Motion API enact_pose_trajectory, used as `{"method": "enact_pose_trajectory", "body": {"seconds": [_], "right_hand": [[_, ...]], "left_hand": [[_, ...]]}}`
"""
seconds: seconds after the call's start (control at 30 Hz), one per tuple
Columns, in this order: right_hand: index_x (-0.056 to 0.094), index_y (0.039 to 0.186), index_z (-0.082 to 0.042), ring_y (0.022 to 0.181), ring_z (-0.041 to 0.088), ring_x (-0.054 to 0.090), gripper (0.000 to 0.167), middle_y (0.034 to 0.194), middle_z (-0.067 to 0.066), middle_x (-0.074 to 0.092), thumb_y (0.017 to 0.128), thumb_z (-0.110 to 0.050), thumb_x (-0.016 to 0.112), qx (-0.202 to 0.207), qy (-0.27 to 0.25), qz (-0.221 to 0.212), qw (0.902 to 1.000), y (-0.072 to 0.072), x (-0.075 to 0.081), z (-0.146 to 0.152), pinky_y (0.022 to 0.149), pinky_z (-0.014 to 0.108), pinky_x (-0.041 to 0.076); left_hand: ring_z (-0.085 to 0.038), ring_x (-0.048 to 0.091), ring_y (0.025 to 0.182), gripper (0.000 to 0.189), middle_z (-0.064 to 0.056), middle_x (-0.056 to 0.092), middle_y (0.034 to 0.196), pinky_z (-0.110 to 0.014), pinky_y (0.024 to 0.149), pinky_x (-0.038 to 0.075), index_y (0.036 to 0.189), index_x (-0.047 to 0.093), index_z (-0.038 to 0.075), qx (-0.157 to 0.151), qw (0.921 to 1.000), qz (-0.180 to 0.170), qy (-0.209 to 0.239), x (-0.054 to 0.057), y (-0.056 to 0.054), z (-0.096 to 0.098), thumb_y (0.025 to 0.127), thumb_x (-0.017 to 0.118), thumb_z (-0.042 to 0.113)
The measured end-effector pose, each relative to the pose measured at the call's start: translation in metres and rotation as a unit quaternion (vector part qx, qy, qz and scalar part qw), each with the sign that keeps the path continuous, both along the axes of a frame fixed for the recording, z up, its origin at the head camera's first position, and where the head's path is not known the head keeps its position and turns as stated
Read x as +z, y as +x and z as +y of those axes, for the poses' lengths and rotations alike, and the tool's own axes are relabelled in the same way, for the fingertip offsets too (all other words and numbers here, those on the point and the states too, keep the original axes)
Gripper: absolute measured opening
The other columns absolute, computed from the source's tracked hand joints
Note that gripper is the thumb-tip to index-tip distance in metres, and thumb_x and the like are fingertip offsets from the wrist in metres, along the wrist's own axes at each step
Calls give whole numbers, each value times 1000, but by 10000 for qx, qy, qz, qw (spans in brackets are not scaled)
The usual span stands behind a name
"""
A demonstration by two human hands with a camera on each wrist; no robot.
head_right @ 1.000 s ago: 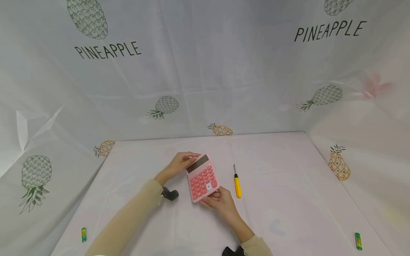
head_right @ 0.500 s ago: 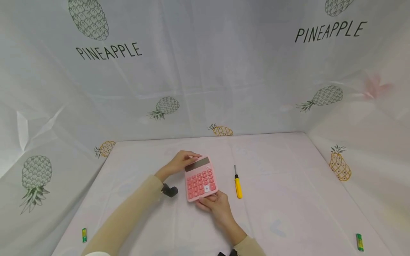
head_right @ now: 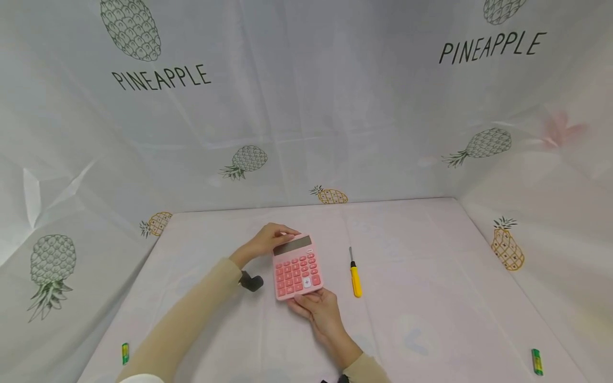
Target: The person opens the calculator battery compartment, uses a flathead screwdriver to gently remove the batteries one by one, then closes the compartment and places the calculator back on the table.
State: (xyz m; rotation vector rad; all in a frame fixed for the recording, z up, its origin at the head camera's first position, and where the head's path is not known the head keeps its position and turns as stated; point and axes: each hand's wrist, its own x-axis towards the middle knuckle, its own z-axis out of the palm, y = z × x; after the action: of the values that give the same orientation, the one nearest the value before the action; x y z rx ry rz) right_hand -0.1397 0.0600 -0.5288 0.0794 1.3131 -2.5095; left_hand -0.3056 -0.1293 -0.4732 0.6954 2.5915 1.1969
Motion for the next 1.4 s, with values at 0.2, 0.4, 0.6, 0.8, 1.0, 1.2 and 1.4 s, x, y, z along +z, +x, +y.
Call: {"method": "enact_pose_trajectory", "body": {"seconds": [0.2,0.4,0.6,0.8,1.0,1.2,1.4], "right_hand": [[34,137,22,108,31,66,47,125,32,60,96,12,55,-97,-25,-107,9999,0,-3,-4,95,44,52],[36,133,26,105,30,67,43,121,31,63,96,13,54,-335,-74,-279,9990,0,-5,-10,94,43,52],[38,129,27,100,30,69,40,116,31,64,96,12,55,-382,-29,-439,9983,2,-3,-12,92,40,53],[40,126,28,98,29,70,37,112,29,66,98,8,55,-272,75,-572,9980,3,-2,-11,90,40,55],[38,127,29,100,29,69,35,113,31,65,101,8,49,-213,-26,-735,9971,4,1,-11,93,41,53],[37,127,27,103,29,69,35,111,29,66,105,0,44,-129,103,-813,9966,8,5,-11,94,41,53],[37,130,25,109,29,67,38,116,29,65,107,-6,43,21,236,-1009,9946,11,7,-8,96,40,52]], "left_hand": [[-14,60,85,24,-7,69,123,-23,66,50,120,74,11,-33,10000,26,-29,2,-2,3,101,61,16],[-13,62,93,23,-5,69,123,-23,73,52,117,76,12,-42,9999,10,-92,4,-4,6,101,61,17],[-12,61,88,23,-5,69,122,-22,69,51,117,76,12,-109,9998,4,-181,2,-6,8,101,61,18],[-10,59,83,23,-4,70,122,-21,67,50,117,76,12,-148,9996,-54,-232,1,-7,10,101,61,20],[-10,55,79,22,-5,71,119,-21,66,49,115,76,10,-239,9995,22,-223,0,-8,13,100,62,18],[-10,55,78,22,-6,71,118,-21,66,49,115,76,10,-263,9992,104,-281,-2,-9,14,101,61,17],[-10,57,80,22,-6,71,118,-21,68,49,115,76,9,-263,9990,88,-339,-7,-11,13,100,61,17]]}}
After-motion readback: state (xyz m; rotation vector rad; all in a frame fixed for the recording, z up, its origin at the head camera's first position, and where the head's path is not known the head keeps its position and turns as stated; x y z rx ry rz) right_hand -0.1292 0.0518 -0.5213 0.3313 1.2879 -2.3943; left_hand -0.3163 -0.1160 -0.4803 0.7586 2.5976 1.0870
